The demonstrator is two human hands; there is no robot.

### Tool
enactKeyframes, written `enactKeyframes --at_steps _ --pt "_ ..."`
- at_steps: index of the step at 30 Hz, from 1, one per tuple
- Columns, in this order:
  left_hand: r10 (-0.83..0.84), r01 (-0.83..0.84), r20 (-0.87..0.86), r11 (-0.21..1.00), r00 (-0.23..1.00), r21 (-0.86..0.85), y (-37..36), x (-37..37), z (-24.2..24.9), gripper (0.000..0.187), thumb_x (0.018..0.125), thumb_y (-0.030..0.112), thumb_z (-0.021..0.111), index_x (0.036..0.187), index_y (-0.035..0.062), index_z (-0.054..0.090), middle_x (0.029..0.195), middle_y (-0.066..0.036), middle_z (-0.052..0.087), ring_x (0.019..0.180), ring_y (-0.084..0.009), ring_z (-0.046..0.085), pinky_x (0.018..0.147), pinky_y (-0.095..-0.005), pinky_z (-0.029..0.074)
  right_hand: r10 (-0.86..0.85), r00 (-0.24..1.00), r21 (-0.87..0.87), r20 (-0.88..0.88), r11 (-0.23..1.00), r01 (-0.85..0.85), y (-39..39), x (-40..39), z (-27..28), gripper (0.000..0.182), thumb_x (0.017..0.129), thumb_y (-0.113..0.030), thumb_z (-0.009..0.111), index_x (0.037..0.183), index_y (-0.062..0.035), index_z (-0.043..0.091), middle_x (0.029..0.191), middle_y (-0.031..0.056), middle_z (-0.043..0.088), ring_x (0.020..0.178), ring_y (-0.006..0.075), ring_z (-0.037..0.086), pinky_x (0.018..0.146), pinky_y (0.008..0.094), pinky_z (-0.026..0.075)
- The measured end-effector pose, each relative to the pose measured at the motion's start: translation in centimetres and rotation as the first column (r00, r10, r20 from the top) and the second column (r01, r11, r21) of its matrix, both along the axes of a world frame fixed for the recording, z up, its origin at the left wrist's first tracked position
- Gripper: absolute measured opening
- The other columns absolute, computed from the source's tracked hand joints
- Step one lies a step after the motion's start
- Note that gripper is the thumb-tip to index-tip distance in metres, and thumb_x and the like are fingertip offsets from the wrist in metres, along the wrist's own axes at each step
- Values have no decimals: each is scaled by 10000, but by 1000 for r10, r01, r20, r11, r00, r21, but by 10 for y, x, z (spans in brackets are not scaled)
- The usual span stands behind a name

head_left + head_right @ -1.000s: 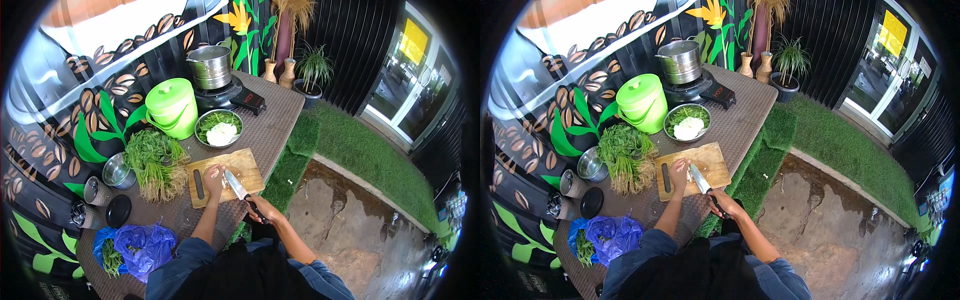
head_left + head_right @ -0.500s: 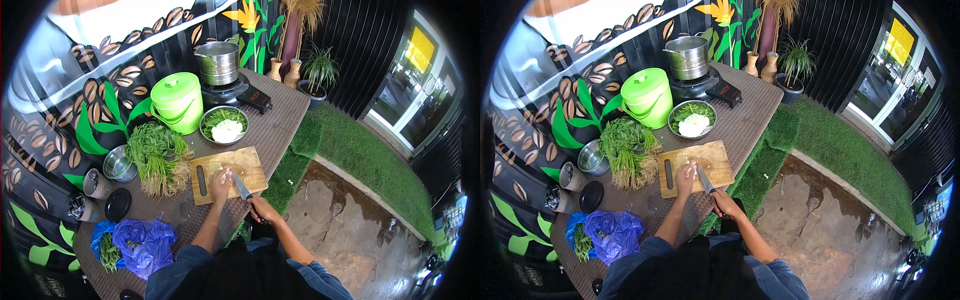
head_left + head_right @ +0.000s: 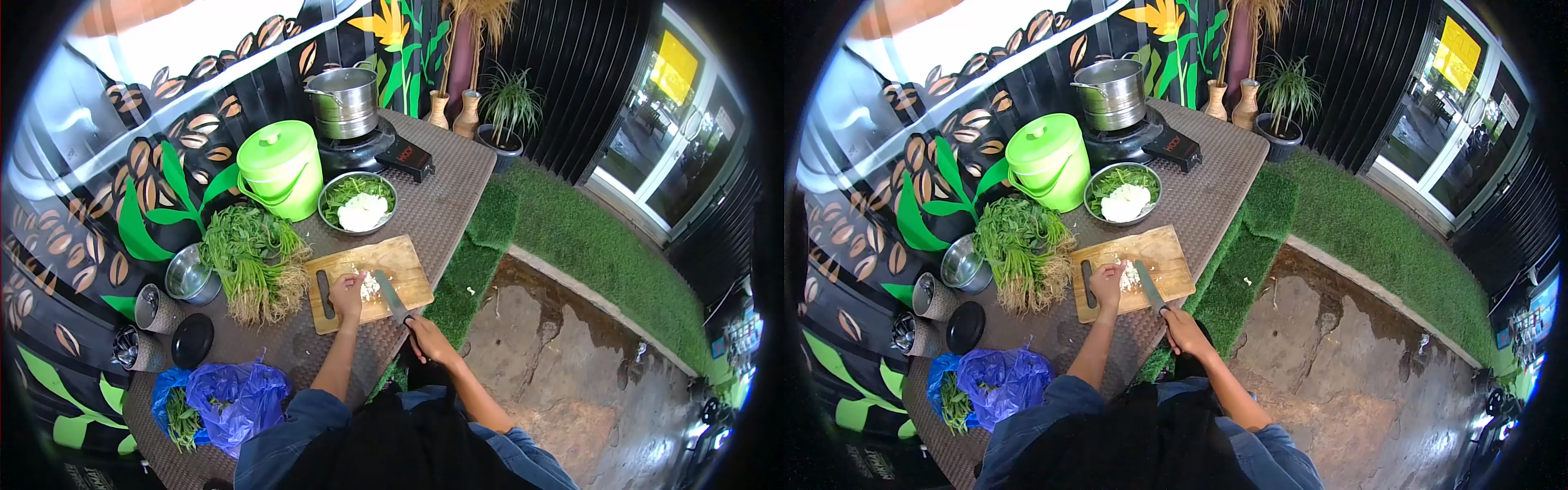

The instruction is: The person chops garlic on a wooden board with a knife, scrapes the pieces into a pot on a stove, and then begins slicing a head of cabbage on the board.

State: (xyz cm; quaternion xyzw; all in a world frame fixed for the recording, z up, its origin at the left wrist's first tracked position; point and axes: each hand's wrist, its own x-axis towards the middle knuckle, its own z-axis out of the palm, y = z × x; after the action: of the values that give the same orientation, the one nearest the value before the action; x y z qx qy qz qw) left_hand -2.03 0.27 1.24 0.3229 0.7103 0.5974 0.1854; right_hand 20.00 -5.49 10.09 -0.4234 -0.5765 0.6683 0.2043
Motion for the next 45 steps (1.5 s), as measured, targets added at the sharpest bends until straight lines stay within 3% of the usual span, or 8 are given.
enactKeyframes --at_steps 2,4,5,13,19,29,31,45 --pt "-3 2 62 1000 998 27 -1 0 -2 228 744 160 804 821 -27 697 697 -74 682 610 -97 606 583 -246 489 -19 996 76 88 997 12 0 0 -7 270 977 -252 391 1006 -5 496 509 124 511 392 243 514 409 354 412" --pt "-54 42 227 997 972 59 -4 4 5 229 753 146 793 832 -47 700 746 -86 698 646 -103 629 617 -245 501 -277 918 668 284 744 18 -2 -6 -9 285 968 -262 419 1024 -7 534 632 217 600 610 384 621 587 478 480" --pt "-48 35 228 997 972 62 -5 5 9 229 753 146 793 832 -47 700 746 -86 698 646 -103 629 617 -245 501 -254 867 545 429 838 -24 -1 -3 -8 301 952 -290 454 1025 -20 566 746 245 632 789 452 612 728 537 468" --pt "-4 86 -453 983 891 162 -9 21 17 125 741 110 769 846 53 731 885 -65 685 881 -217 605 803 -323 464 -125 788 576 603 752 -321 25 -3 22 369 941 -351 463 962 0 577 824 243 651 789 429 633 719 516 497" --pt "53 9 -530 993 846 114 -20 29 25 113 750 127 738 860 100 735 917 -45 671 912 -253 555 820 -348 449 -108 810 559 576 775 -294 37 6 34 387 935 -349 472 900 15 596 818 266 634 813 442 615 729 522 473" --pt "164 -117 -471 985 867 129 -26 31 16 150 755 80 711 904 88 733 873 -74 679 827 -239 602 764 -339 481 -165 801 605 576 745 -281 14 3 21 360 934 -328 504 979 30 502 744 264 631 719 440 625 655 524 492" --pt "93 -81 -128 992 987 98 -27 30 10 176 794 55 698 969 31 701 844 -75 693 755 -146 631 701 -273 497 -219 823 660 524 715 -230 8 2 10 364 929 -301 527 1023 37 427 687 259 625 647 442 622 588 521 499" --pt "-120 100 103 979 987 180 -18 -16 -2 247 774 30 686 1017 -5 670 796 -96 695 712 -117 648 675 -239 508 -316 829 676 462 730 -99 0 -36 -35 311 866 -255 623 960 -16 447 719 255 616 687 448 616 602 515 491"
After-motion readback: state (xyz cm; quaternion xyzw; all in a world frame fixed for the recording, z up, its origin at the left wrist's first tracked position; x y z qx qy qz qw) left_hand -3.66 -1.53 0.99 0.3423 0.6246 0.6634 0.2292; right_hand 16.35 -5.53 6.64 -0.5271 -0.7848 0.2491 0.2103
